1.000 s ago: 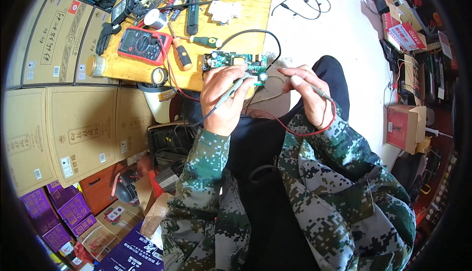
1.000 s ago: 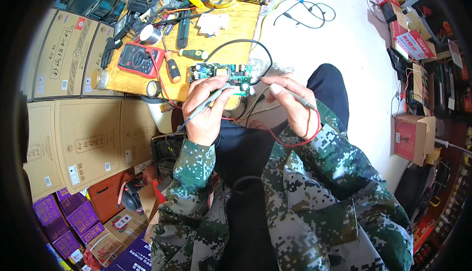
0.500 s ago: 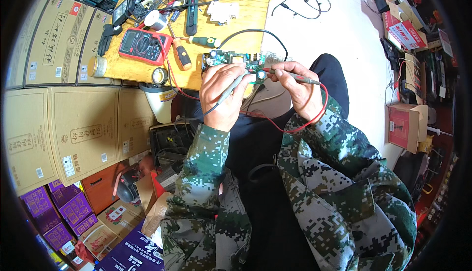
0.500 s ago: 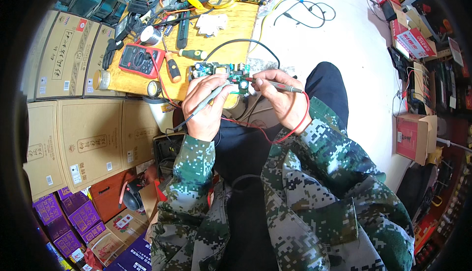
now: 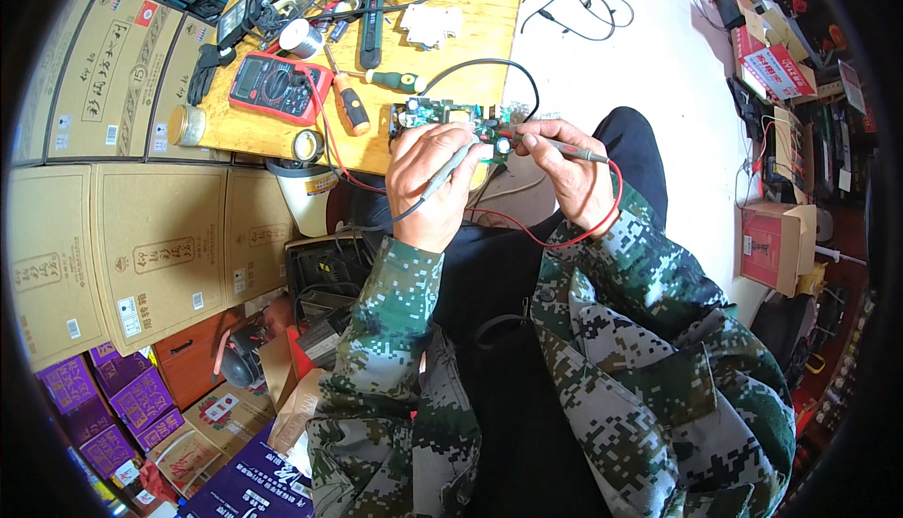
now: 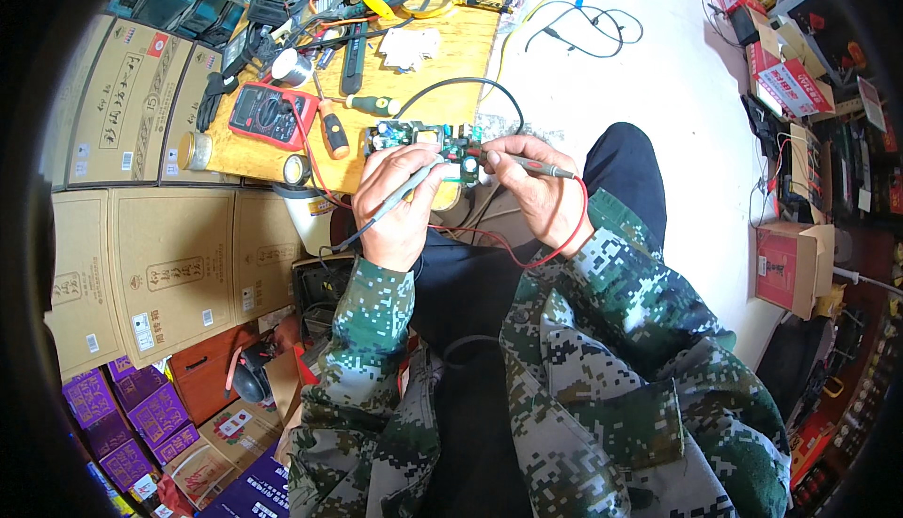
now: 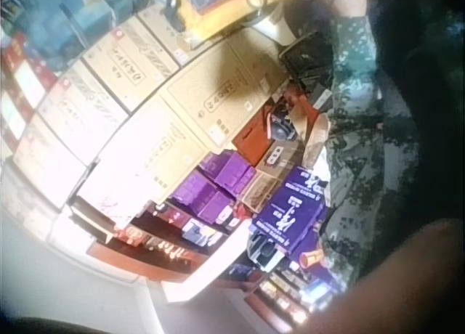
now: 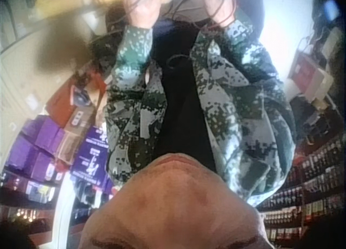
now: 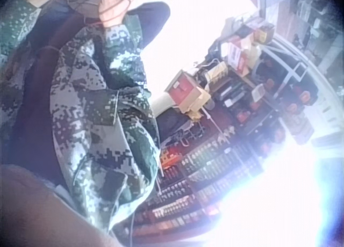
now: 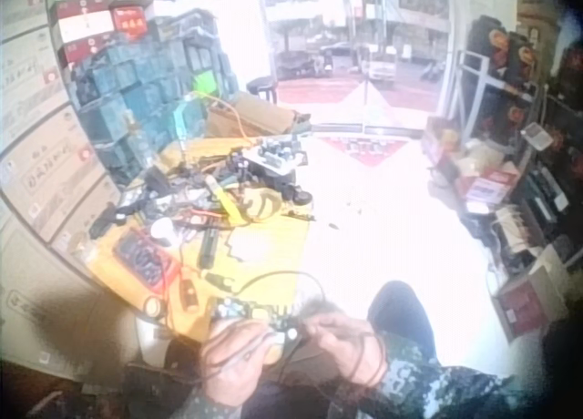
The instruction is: The person tests a green circuit board using a multimeter, touching the probes to various points on both sides of the board. The person flips the board over multiple times to access different test points.
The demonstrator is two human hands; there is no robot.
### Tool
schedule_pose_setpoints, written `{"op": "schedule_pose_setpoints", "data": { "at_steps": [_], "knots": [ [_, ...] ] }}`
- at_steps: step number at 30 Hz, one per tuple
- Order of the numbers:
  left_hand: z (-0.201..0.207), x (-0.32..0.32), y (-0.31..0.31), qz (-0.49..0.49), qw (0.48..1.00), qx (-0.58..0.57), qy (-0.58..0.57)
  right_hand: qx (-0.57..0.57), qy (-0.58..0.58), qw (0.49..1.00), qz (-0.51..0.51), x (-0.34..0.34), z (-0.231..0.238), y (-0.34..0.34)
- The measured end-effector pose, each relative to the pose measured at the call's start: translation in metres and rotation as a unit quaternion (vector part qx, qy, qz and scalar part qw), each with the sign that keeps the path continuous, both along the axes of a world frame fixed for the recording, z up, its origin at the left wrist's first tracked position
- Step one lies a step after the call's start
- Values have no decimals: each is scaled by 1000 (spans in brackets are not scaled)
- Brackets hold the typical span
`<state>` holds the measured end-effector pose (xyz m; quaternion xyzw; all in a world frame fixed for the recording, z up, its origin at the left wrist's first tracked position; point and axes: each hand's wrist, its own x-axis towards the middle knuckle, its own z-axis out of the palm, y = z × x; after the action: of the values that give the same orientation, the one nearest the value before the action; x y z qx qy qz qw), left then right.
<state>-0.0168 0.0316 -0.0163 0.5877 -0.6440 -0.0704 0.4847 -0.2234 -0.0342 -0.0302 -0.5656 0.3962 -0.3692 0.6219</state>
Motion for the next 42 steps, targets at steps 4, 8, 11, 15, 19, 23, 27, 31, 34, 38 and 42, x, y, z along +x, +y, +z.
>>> {"op": "schedule_pose_setpoints", "data": {
  "at_steps": [4, 8, 11, 15, 19, 23, 27, 31, 34, 38, 42],
  "knots": [
    [1, -1, 0, 0, 1000, -1, 2, -7, -3, 1000, -3, 0, 0, 0],
    [1, 0, -1, 3, 1000, -1, -8, -8, 10, 1000, 0, 0, 1, -1],
    [1, -1, 0, 9, 1000, 3, -6, -7, 20, 1000, 5, -3, 3, -1],
    [1, -2, 0, 8, 1000, -4, -2, -6, 1, 1000, -7, 0, 3, 2],
    [1, -1, 0, 7, 1000, -3, -4, -15, 7, 1000, -12, 0, 2, 3],
    [1, -1, 0, 6, 1000, -3, 1, -14, 4, 1000, -14, 1, 0, 2],
    [1, -1, 0, 5, 1000, -7, 4, -13, -2, 1000, -12, 0, -2, 2],
    [1, -1, 0, 6, 1000, -4, 2, -9, -2, 1000, -13, 0, -2, 2],
    [0, -2, 1, 9, 1000, -1, 3, -13, -4, 1000, -9, 0, -2, 1],
    [1, -3, 1, 10, 1000, 3, 6, -15, 1, 1000, -6, -3, 0, 1],
    [0, -3, 0, 12, 1000, 2, 18, -4, -7, 1000, -10, -3, -2, 0]
  ]
}}
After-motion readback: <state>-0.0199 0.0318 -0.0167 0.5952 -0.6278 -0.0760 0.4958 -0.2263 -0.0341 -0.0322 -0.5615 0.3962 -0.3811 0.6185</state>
